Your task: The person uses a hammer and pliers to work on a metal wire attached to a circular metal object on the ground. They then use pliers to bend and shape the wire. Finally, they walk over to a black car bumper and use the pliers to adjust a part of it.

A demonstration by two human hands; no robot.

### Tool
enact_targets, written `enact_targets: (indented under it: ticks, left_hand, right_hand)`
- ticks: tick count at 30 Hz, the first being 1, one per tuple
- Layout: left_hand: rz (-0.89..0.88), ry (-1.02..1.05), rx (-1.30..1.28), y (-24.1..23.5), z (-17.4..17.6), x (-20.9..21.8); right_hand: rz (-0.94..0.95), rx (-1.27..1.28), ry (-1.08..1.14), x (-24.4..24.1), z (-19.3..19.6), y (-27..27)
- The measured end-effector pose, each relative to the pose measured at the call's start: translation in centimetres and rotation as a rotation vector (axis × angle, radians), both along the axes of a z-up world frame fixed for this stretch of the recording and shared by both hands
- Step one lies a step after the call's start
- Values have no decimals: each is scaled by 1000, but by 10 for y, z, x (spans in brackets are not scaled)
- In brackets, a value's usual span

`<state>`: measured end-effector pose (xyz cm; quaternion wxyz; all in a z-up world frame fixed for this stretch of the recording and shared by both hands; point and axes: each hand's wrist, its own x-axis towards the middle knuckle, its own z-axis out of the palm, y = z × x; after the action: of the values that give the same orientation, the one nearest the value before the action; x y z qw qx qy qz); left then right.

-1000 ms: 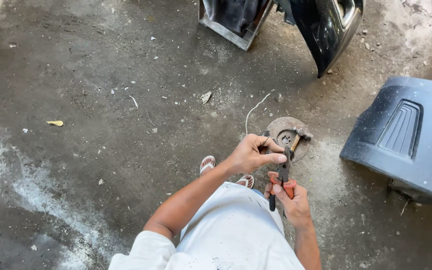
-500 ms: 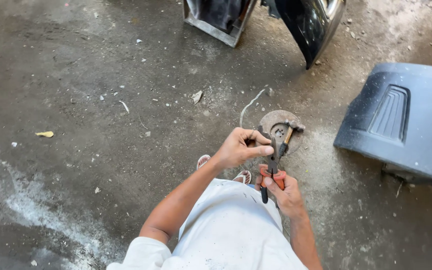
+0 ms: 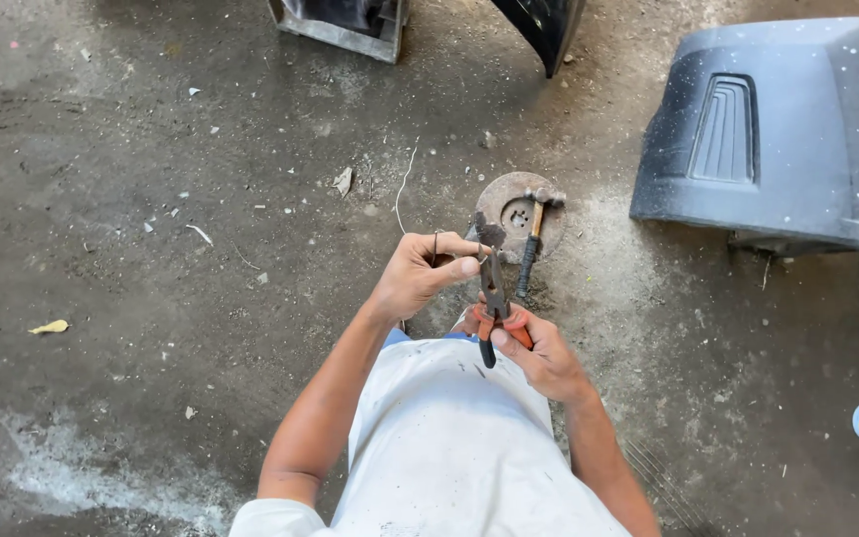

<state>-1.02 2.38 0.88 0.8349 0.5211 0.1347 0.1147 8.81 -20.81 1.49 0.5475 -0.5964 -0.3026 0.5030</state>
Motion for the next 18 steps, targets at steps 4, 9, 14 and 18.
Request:
enact_targets:
  ticks: [4, 9, 14, 18]
  left_hand:
    - [-1, -4, 11, -1, -7, -2]
    - [-23, -20, -34, -1, -7, -3]
    - [-71, -60, -111, 6, 13, -5]
    - [-202, -147, -63, 9, 13, -10]
  right_hand:
    - [8, -39, -90, -4, 13, 4]
    - [-113, -117, -81, -11, 4, 5]
    - [-205, 106, -731, -10, 9, 12]
    - [-253, 207, -821, -3, -13, -2]
